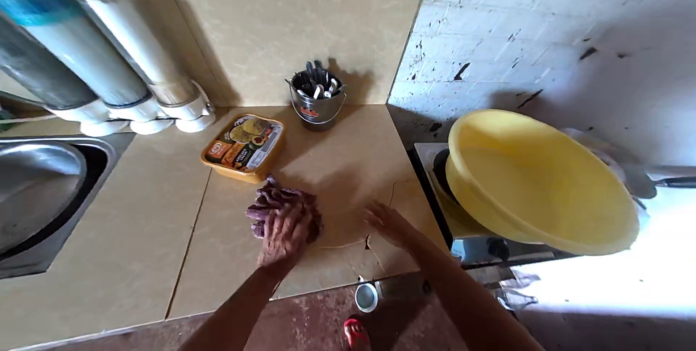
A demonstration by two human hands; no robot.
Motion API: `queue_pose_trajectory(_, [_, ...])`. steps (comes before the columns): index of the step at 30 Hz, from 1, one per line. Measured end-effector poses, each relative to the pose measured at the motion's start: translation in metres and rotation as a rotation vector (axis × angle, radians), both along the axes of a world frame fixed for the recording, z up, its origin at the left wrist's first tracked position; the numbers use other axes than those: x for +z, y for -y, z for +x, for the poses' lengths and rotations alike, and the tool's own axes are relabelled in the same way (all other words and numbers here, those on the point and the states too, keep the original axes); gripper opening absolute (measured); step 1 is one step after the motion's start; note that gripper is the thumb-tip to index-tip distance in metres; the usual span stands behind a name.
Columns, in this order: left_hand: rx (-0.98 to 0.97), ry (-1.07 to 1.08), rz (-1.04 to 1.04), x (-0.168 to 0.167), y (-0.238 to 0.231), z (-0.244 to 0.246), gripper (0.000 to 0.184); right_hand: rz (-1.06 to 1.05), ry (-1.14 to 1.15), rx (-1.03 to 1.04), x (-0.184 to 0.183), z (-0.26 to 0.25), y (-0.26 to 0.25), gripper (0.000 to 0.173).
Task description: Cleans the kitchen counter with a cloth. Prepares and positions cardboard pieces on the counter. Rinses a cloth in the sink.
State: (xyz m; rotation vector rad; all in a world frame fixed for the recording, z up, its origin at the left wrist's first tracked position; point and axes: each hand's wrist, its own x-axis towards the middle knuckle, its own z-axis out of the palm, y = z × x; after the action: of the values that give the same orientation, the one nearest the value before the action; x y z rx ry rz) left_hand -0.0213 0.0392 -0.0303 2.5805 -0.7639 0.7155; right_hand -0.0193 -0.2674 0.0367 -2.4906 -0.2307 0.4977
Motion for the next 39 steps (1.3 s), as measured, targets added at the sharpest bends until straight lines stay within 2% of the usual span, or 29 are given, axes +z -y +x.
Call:
queue_pose_trajectory(2, [-0.105,-0.13,-0.014,0.016,0.012,-0.033,0.028,-0.036,0.151,-0.208,0.003,-0.039,0.03,0.049])
queue_pose_trajectory(5, [-0.24,-0.224,-0.001,0.022,0.06,-0.069,0.029,-0.024,0.314,-0.66,-0.016,-0.105,0.065,0.054])
queue_pose_trajectory(7, [-0.314,-0.34,0.032,0.017,0.092,-0.079,0.04,0.093,0.195,-0.837,-0.034,-0.127,0.078,0.059])
queue_pose_trajectory(9, [-0.315,-0.491,0.102,0.011,0.115,-0.078,0.056,0.261,0.068,-0.94,-0.044,-0.13,0.088,0.051])
queue_pose_trajectory(10, [-0.295,-0.495,0.125,0.006,0.121,-0.077,0.058,0.315,0.046,-0.969,-0.044,-0.128,0.091,0.044])
queue_pose_trajectory(12, [-0.253,-0.431,0.147,-0.002,0.125,-0.077,0.054,0.366,0.034,-0.975,-0.044,-0.125,0.096,0.036])
queue_pose_trajectory(18, [-0.215,-0.197,0.178,-0.016,0.128,-0.076,0.055,0.506,-0.012,-0.952,-0.035,-0.125,0.11,0.03])
queue_pose_trajectory(22, [-0.199,-0.123,0.183,-0.021,0.13,-0.076,0.057,0.619,-0.112,-1.047,-0.039,-0.115,0.115,0.037])
queue_pose_trajectory(24, [-0.169,-0.059,0.146,-0.027,0.132,-0.075,0.052,0.522,-0.131,-0.998,-0.05,-0.114,0.117,0.037])
queue_pose_trajectory(28, [-0.106,0.008,0.022,-0.032,0.144,-0.071,0.041,0.359,-0.066,-0.848,-0.045,-0.122,0.112,0.035])
queue_pose_trajectory(34, [-0.074,0.063,0.092,-0.033,0.146,-0.074,0.033,0.389,-0.106,-0.868,-0.043,-0.121,0.119,0.041])
queue_pose_trajectory(39, [-0.076,0.034,0.045,-0.032,0.146,-0.072,0.029,0.451,-0.105,-0.902,-0.045,-0.12,0.12,0.031])
